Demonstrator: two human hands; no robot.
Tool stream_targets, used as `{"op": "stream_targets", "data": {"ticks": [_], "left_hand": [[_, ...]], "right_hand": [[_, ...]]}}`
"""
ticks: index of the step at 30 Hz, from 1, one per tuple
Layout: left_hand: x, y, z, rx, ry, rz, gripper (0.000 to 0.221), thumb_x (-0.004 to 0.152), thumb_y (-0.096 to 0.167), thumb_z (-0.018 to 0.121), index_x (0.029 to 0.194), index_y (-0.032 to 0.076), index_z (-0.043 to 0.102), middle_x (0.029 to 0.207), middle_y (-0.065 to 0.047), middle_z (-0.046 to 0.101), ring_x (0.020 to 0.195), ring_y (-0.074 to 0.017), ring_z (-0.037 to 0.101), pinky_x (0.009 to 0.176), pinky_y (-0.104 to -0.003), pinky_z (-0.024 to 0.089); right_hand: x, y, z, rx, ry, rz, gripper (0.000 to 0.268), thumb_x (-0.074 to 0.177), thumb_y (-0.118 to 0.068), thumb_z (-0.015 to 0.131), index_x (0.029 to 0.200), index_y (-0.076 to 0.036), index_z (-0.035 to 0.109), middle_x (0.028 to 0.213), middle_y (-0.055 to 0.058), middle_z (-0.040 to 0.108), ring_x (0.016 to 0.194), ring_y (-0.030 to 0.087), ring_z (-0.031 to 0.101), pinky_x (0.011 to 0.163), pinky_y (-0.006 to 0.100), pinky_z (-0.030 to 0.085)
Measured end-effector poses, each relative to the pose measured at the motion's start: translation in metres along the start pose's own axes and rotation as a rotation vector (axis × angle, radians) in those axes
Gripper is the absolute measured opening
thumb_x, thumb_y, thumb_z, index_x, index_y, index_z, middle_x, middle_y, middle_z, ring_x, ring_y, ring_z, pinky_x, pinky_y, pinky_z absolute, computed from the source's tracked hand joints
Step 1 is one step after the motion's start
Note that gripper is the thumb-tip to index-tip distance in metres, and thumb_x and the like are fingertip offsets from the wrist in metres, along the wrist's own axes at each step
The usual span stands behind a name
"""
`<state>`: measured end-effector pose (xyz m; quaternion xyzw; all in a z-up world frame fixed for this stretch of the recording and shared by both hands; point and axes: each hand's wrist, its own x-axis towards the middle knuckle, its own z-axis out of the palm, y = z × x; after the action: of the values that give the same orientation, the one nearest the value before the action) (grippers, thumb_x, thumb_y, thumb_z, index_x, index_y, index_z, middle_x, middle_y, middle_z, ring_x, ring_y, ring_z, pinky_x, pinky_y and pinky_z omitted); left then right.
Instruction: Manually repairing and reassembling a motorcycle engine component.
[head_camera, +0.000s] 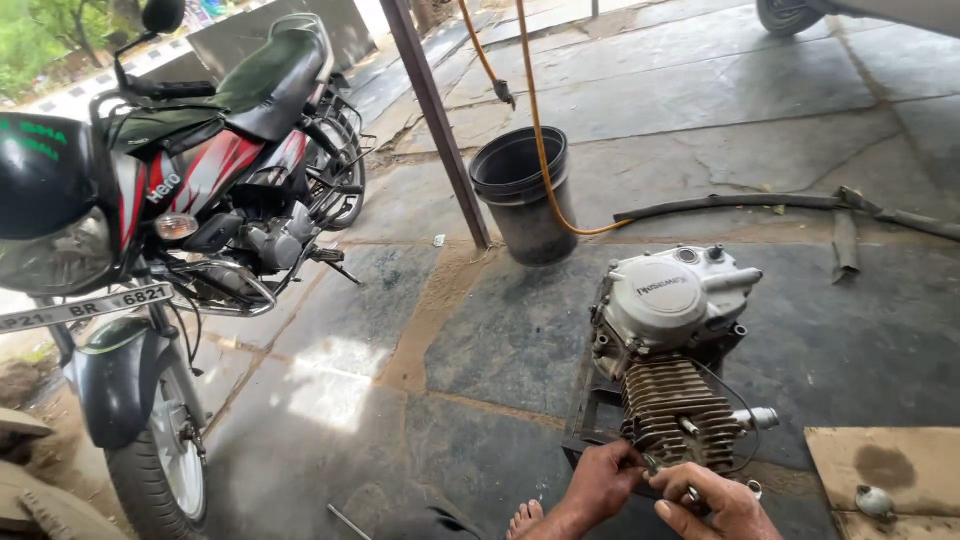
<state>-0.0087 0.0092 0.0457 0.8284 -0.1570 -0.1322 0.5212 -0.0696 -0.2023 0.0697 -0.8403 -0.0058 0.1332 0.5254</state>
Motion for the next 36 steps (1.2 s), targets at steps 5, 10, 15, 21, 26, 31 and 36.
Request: {"op": "stream_targets", "data": {"ticks": [5,10,15,21,26,31,36], "left_hand": [[-0.002,0.027,-0.007,0.084,-0.009,0.110,0.012,0.091,0.010,0.069,0.100,0.001,0.072,0.092,-0.017,0.075,0.085,-0.0323,0.074,0.074,-0.042,0.057],[0.000,0.060,-0.015,0.475,-0.184,0.072,0.014,0.093,0.014,0.064,0.104,0.004,0.066,0.096,-0.020,0.072,0.093,-0.0408,0.069,0.079,-0.051,0.055],[0.000,0.087,-0.015,0.692,-0.318,0.086,0.024,0.090,0.020,0.070,0.104,0.002,0.061,0.100,-0.019,0.070,0.098,-0.0397,0.068,0.084,-0.052,0.054],[0.007,0.072,-0.005,0.778,-0.379,0.083,0.032,0.093,0.028,0.072,0.108,0.003,0.059,0.099,-0.017,0.069,0.098,-0.0364,0.069,0.086,-0.050,0.055],[0.011,0.066,0.000,0.840,-0.356,0.117,0.026,0.095,0.024,0.070,0.108,0.004,0.060,0.099,-0.016,0.069,0.097,-0.0355,0.069,0.086,-0.049,0.056],[0.010,0.070,0.000,0.865,-0.367,0.070,0.019,0.097,0.019,0.066,0.107,0.004,0.060,0.093,-0.017,0.069,0.089,-0.0345,0.071,0.082,-0.049,0.058],[0.008,0.079,-0.005,0.801,-0.292,0.153,0.019,0.093,0.019,0.069,0.102,0.004,0.062,0.093,-0.017,0.070,0.088,-0.0360,0.070,0.080,-0.050,0.057]], "right_hand": [[-0.002,-0.003,-0.003,0.075,0.021,-0.147,0.019,0.086,-0.024,0.077,0.098,-0.010,0.072,0.116,0.004,0.075,0.105,0.018,0.076,0.086,0.038,0.064],[0.000,-0.003,-0.004,-0.024,0.008,-0.270,0.028,0.086,-0.026,0.080,0.109,-0.013,0.070,0.116,0.004,0.073,0.108,0.019,0.073,0.092,0.037,0.063],[-0.012,-0.027,-0.012,-0.084,-0.007,-0.206,0.042,0.085,-0.026,0.080,0.124,-0.019,0.067,0.121,0.003,0.071,0.116,0.017,0.071,0.098,0.037,0.060],[-0.021,-0.041,-0.020,-0.204,-0.068,-0.191,0.044,0.090,-0.025,0.076,0.131,-0.021,0.062,0.133,0.001,0.067,0.126,0.019,0.064,0.109,0.038,0.054],[-0.025,-0.046,-0.022,-0.222,-0.076,-0.205,0.046,0.092,-0.027,0.075,0.135,-0.020,0.058,0.139,0.002,0.064,0.131,0.020,0.063,0.111,0.040,0.051],[-0.032,-0.055,-0.031,-0.211,-0.092,-0.195,0.052,0.091,-0.026,0.074,0.139,-0.020,0.056,0.140,0.003,0.062,0.132,0.022,0.063,0.111,0.040,0.052],[-0.039,-0.061,-0.042,-0.248,-0.069,-0.281,0.054,0.090,-0.023,0.077,0.140,-0.018,0.056,0.146,0.009,0.057,0.135,0.031,0.057,0.106,0.044,0.049]]}}
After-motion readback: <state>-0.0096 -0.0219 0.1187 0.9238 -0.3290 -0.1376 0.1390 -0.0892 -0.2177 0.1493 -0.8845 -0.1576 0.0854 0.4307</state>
